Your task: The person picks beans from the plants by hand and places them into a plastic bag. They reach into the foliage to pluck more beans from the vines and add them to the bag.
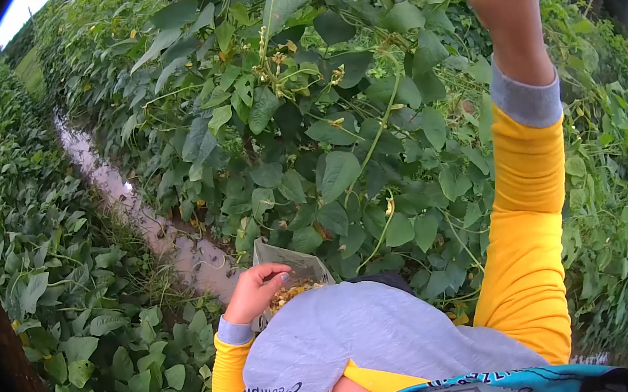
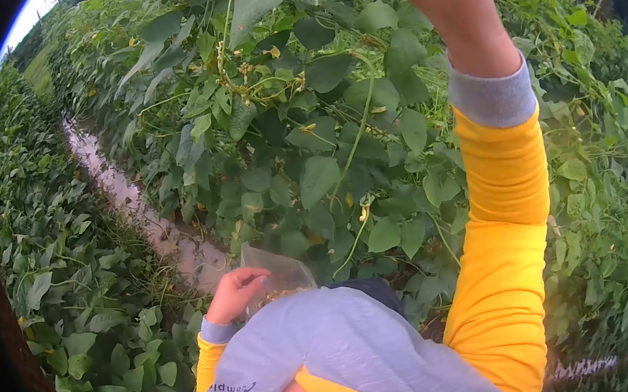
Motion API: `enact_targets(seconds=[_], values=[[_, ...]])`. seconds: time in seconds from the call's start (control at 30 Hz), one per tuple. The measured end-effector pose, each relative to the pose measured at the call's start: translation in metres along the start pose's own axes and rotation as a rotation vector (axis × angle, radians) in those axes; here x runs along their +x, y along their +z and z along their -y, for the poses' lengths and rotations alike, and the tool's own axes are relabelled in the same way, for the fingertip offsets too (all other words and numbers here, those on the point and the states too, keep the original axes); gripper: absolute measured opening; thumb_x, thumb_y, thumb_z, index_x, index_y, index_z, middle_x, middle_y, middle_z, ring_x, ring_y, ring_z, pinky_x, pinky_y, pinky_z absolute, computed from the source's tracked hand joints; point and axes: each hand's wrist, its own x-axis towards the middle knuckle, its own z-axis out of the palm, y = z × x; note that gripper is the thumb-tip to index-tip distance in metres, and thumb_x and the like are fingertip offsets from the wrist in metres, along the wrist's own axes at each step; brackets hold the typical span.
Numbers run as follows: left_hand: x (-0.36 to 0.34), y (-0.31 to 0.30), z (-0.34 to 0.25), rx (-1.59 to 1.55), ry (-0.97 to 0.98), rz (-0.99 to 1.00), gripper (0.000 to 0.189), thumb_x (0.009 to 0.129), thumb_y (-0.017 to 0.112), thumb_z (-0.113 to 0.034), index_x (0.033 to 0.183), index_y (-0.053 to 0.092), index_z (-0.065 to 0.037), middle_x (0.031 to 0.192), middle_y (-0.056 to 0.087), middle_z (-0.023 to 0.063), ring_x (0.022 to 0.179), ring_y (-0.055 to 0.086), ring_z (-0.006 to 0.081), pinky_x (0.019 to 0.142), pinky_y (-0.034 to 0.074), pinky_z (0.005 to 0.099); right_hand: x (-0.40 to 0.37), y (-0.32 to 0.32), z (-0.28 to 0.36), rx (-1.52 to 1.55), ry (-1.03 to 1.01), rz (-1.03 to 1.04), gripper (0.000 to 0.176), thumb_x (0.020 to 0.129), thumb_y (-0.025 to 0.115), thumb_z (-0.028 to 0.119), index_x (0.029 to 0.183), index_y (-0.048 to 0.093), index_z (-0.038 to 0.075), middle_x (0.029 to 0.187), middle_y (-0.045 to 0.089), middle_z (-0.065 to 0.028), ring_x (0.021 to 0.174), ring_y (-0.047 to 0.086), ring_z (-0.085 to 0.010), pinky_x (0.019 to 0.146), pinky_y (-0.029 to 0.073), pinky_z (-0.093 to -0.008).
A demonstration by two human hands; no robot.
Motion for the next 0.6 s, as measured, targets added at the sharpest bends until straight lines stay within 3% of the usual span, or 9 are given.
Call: enact_targets(seconds=[0.07,0.1,0.13,0.23,0.27,0.33,0.47,0.57,0.6], values=[[0.001,0.010,-0.002,-0.039,-0.030,-0.049,0.022,0.097,0.069,-0.010,0.117,0.073,-0.001,0.093,0.069,-0.0009,0.084,0.059,0.0063,0.076,0.049,0.0237,-0.095,0.025,-0.004,0.074,0.179,0.252,0.013,0.097,0.070,0.004,0.110,0.072,0.008,0.100,0.072,-0.0048,0.089,0.071,-0.0232,0.077,0.059,-0.0290],[0.006,0.008,-0.003,-0.056,-0.034,-0.083,0.021,0.097,0.069,-0.009,0.116,0.073,0.000,0.092,0.069,-0.0014,0.084,0.059,0.0061,0.075,0.049,0.0236,-0.146,0.050,-0.007,0.013,-0.038,0.311,0.025,0.085,0.068,-0.010,0.103,0.070,0.007,0.095,0.068,-0.0077,0.083,0.069,-0.0214,0.070,0.056,-0.0328],[0.007,0.001,-0.002,-0.060,-0.045,-0.120,0.021,0.097,0.068,-0.008,0.116,0.072,0.000,0.092,0.068,-0.0020,0.083,0.058,0.0058,0.075,0.049,0.0234,-0.209,0.083,-0.013,0.115,-0.012,0.386,0.022,0.080,0.070,-0.007,0.097,0.067,0.005,0.092,0.065,-0.0107,0.082,0.068,-0.0276,0.069,0.055,-0.0349],[0.011,-0.008,0.017,-0.097,0.002,-0.170,0.021,0.098,0.067,-0.006,0.117,0.071,0.002,0.100,0.072,0.0011,0.090,0.063,0.0077,0.081,0.051,0.0238,-0.393,0.133,-0.054,0.080,0.203,1.156,0.025,0.082,0.078,0.014,0.099,0.065,0.002,0.101,0.066,-0.0152,0.096,0.067,-0.0362,0.081,0.055,-0.0462],[0.011,-0.010,0.017,-0.099,-0.009,-0.175,0.022,0.098,0.066,-0.006,0.117,0.070,0.003,0.103,0.073,0.0026,0.092,0.065,0.0087,0.083,0.051,0.0242,-0.392,0.137,-0.051,0.011,0.194,1.275,0.025,0.083,0.078,0.015,0.101,0.068,0.001,0.100,0.068,-0.0154,0.095,0.068,-0.0369,0.079,0.055,-0.0464],[0.008,-0.014,0.017,-0.059,0.007,-0.178,0.020,0.098,0.067,-0.005,0.116,0.071,0.002,0.098,0.072,0.0004,0.087,0.062,0.0069,0.079,0.050,0.0229,-0.380,0.126,-0.059,-0.029,0.304,1.202,0.023,0.085,0.076,0.014,0.103,0.070,0.000,0.098,0.071,-0.0144,0.092,0.069,-0.0364,0.078,0.056,-0.0455],[0.003,-0.010,0.019,-0.117,-0.022,-0.193,0.018,0.098,0.068,-0.006,0.114,0.072,0.003,0.095,0.071,-0.0004,0.084,0.061,0.0060,0.077,0.050,0.0225,-0.217,0.047,-0.018,0.029,0.204,0.621,0.017,0.088,0.065,0.001,0.103,0.072,0.002,0.094,0.071,-0.0161,0.086,0.070,-0.0360,0.076,0.057,-0.0425],[0.000,-0.006,0.027,-0.154,-0.018,-0.222,0.019,0.098,0.068,-0.006,0.114,0.071,0.003,0.096,0.071,-0.0006,0.085,0.061,0.0059,0.077,0.050,0.0223,-0.105,-0.021,-0.013,-0.447,0.042,0.348,0.017,0.095,0.065,0.000,0.110,0.074,0.003,0.090,0.073,-0.0029,0.078,0.067,-0.0103,0.068,0.053,-0.0252],[-0.003,-0.004,0.030,-0.161,-0.033,-0.224,0.019,0.098,0.068,-0.006,0.115,0.071,0.003,0.096,0.071,-0.0005,0.085,0.061,0.0060,0.077,0.050,0.0223,-0.069,-0.037,-0.017,-0.459,0.119,0.261,0.013,0.091,0.070,0.006,0.104,0.074,0.006,0.091,0.073,-0.0120,0.074,0.070,-0.0192,0.069,0.055,-0.0310]])
